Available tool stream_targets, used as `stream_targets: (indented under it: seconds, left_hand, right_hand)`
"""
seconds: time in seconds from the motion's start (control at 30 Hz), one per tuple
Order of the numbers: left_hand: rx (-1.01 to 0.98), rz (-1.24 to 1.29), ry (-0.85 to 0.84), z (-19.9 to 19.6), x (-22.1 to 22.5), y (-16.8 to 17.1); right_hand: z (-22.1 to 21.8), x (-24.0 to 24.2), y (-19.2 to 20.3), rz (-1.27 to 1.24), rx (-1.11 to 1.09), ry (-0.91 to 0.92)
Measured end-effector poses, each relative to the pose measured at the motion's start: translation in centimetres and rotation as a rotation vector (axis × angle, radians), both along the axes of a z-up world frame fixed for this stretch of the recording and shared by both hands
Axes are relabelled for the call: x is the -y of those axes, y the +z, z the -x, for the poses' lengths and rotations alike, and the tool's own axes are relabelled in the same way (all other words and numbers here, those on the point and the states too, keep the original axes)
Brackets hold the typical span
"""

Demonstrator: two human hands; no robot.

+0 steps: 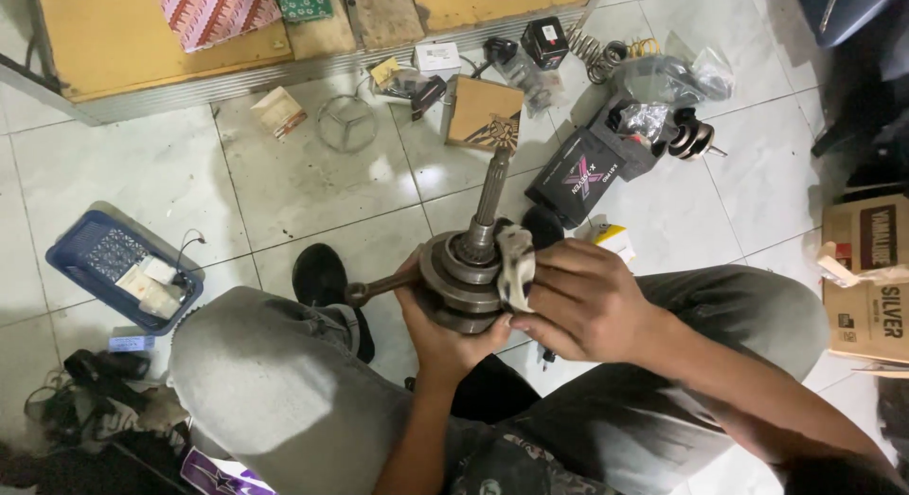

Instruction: Cleaning and lubricating a motorcycle crankshaft using a rag and a brush.

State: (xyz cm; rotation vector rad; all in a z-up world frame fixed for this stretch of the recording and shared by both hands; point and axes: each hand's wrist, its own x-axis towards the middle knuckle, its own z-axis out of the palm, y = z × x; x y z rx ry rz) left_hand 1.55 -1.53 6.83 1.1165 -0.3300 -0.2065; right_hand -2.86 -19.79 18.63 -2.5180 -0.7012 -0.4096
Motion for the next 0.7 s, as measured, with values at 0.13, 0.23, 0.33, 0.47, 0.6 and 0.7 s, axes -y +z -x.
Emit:
stream_targets:
  seconds: [0.13,0.23,0.33,0.47,0.6,0.7]
  left_hand:
    - [0.068,-0.039,0.057,-0.4,0.8,-0.4]
    - [-0.051,-0.119,0.011,-1.2,1.0,1.6]
    - [-0.061,-0.241,-0.001,-0.8,1.2,1.7]
    - [-0.156,-0.045,-0.128,1.0,1.9,-3.1]
    - [-0.181,-0.044,-0.172,3.3,1.6,-13.5]
    - [-0.074,-0.151,-0.128,3.1,0.4,-15.1]
  right_hand:
    - [0.5,-2.7,0.4,0.126,0.223,-0.006]
    - [0.3,-5.3,1.3,0.166,0.205,-0.051]
    - [-0.5,-7.5,1.5,0.121,0.102,-0.139]
    - [-2.3,-7.4,1.5,0.073,0.086,-0.156]
    - [-2.2,-6.8,0.8,-0.056,-0.209,-0.279]
    - [-0.6,-6.2,0.6,-0.076,-0.164,-0.201]
